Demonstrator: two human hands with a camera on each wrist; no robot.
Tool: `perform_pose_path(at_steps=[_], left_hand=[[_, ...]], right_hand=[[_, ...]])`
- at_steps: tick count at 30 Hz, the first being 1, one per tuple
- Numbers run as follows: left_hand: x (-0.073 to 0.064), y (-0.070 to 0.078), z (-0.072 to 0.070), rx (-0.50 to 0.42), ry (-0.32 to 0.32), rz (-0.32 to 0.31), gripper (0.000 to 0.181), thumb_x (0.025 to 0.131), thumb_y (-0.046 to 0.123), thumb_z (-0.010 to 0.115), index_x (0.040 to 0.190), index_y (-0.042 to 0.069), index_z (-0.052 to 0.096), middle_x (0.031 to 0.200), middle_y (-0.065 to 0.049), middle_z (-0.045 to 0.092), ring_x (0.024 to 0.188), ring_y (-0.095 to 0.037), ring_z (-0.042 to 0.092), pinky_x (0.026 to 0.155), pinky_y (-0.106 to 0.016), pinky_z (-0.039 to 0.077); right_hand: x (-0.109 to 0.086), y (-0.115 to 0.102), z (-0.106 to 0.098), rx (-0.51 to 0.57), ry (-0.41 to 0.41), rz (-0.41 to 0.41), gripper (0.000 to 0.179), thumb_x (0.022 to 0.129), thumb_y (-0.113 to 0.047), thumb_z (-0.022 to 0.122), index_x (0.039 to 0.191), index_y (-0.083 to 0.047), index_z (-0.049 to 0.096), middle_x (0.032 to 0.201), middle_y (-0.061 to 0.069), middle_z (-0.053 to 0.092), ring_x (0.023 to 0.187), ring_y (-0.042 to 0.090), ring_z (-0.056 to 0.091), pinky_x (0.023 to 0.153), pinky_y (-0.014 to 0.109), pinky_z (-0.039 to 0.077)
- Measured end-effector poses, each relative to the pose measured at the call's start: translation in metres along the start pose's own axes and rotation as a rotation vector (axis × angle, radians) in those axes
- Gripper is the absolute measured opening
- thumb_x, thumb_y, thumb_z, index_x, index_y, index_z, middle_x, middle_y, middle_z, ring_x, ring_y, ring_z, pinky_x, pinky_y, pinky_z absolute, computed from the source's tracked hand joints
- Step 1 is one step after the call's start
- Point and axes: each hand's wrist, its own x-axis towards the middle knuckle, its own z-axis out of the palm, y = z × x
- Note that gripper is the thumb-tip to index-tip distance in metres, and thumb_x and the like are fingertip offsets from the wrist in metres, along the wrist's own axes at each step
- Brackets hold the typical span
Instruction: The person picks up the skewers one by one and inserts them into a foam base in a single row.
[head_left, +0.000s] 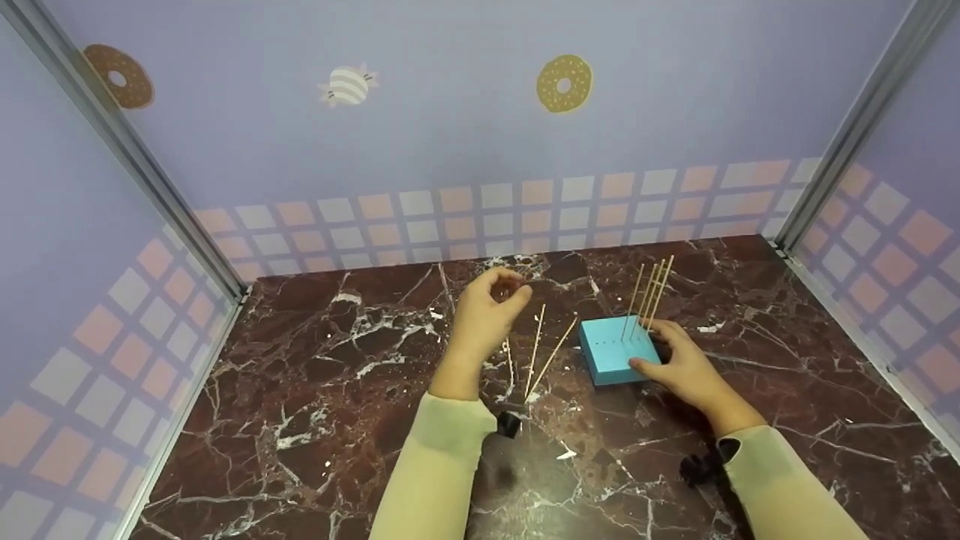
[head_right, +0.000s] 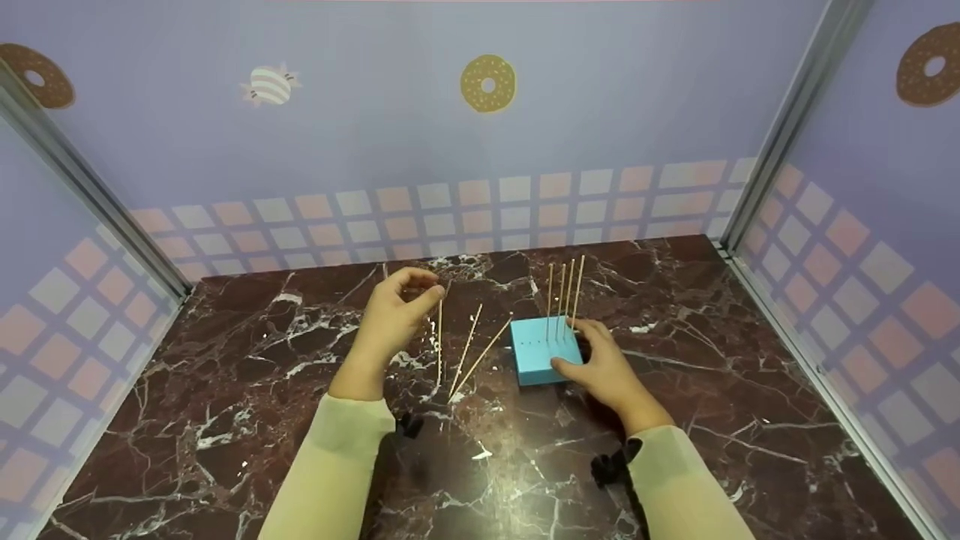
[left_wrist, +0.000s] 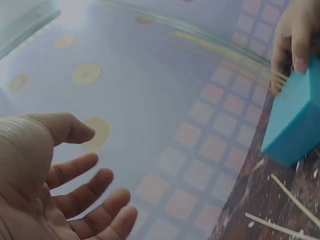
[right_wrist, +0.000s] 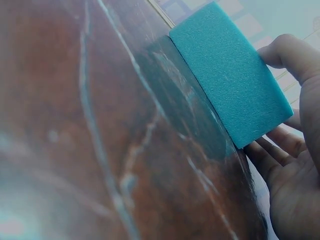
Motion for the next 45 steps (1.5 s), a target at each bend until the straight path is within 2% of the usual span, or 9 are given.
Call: perform_pose_path(at_steps=[9,17,22,25,29,32,33,36,45], left_hand=[[0.011,-0.039,-0.002,0.095,-0.065,-0.140,0.030,0.105,0.025,0.081,0.131,0.010,0.077,0.127,-0.012,0.077,0.121,-0.032,0.071,0.111,-0.053,0.058],[0.013,-0.063,0.010,0.237,-0.060,-0.198,0.035,0.100,0.021,0.087,0.129,0.004,0.076,0.115,-0.011,0.074,0.104,-0.029,0.070,0.102,-0.052,0.060],[0.012,-0.069,0.018,0.316,-0.071,-0.241,0.035,0.098,0.020,0.091,0.126,0.004,0.078,0.117,-0.012,0.078,0.107,-0.032,0.073,0.102,-0.052,0.062],[0.028,-0.104,0.030,0.397,-0.072,-0.239,0.032,0.093,0.028,0.095,0.116,0.011,0.080,0.105,-0.004,0.079,0.099,-0.026,0.073,0.097,-0.046,0.063],[0.041,-0.138,0.041,0.487,-0.061,-0.231,0.030,0.086,0.032,0.099,0.105,0.016,0.082,0.094,0.002,0.078,0.095,-0.022,0.074,0.093,-0.042,0.064],[0.038,-0.138,0.043,0.515,-0.049,-0.227,0.024,0.086,0.029,0.099,0.098,0.015,0.084,0.096,0.000,0.081,0.099,-0.026,0.078,0.094,-0.044,0.066],[0.041,-0.145,0.046,0.525,-0.049,-0.227,0.022,0.085,0.030,0.100,0.094,0.018,0.084,0.094,0.001,0.082,0.097,-0.025,0.079,0.093,-0.045,0.067],[0.041,-0.148,0.049,0.544,-0.050,-0.229,0.018,0.083,0.029,0.101,0.084,0.021,0.085,0.093,0.002,0.085,0.095,-0.025,0.080,0.091,-0.045,0.068],[0.044,-0.157,0.051,0.579,-0.027,-0.218,0.027,0.080,0.028,0.101,0.066,0.026,0.079,0.079,0.006,0.082,0.082,-0.022,0.078,0.087,-0.045,0.069]], right_hand=[[-0.003,-0.001,0.000,0.022,-0.021,0.024,0.080,0.107,-0.033,0.080,0.172,-0.003,0.042,0.171,0.030,0.039,0.160,0.057,0.040,0.127,0.079,0.038],[0.000,0.000,0.000,0.017,-0.013,0.003,0.079,0.107,-0.029,0.080,0.171,-0.001,0.043,0.168,0.031,0.042,0.158,0.056,0.043,0.125,0.077,0.041],[0.002,0.000,-0.001,0.012,-0.014,-0.001,0.079,0.107,-0.028,0.080,0.171,-0.001,0.043,0.168,0.031,0.042,0.157,0.056,0.043,0.126,0.078,0.041],[0.002,0.000,-0.001,0.005,-0.011,0.000,0.079,0.106,-0.028,0.081,0.171,-0.001,0.043,0.167,0.032,0.043,0.156,0.056,0.044,0.125,0.077,0.041],[0.001,0.001,-0.001,0.001,-0.015,0.005,0.079,0.106,-0.029,0.081,0.171,-0.002,0.043,0.168,0.032,0.042,0.157,0.056,0.043,0.126,0.078,0.040],[0.000,0.001,-0.001,0.004,-0.019,0.006,0.079,0.106,-0.030,0.080,0.171,-0.003,0.043,0.169,0.031,0.042,0.158,0.056,0.042,0.126,0.079,0.039],[0.000,0.000,-0.001,0.005,-0.021,0.006,0.079,0.107,-0.031,0.080,0.171,-0.003,0.043,0.169,0.031,0.042,0.158,0.056,0.043,0.126,0.079,0.039],[0.001,-0.001,-0.001,0.006,-0.027,0.010,0.079,0.107,-0.032,0.080,0.171,-0.005,0.043,0.169,0.029,0.042,0.157,0.055,0.043,0.125,0.078,0.039],[0.000,0.001,0.000,0.014,-0.022,0.016,0.080,0.107,-0.031,0.080,0.172,-0.004,0.042,0.169,0.030,0.041,0.158,0.055,0.043,0.126,0.078,0.040]])
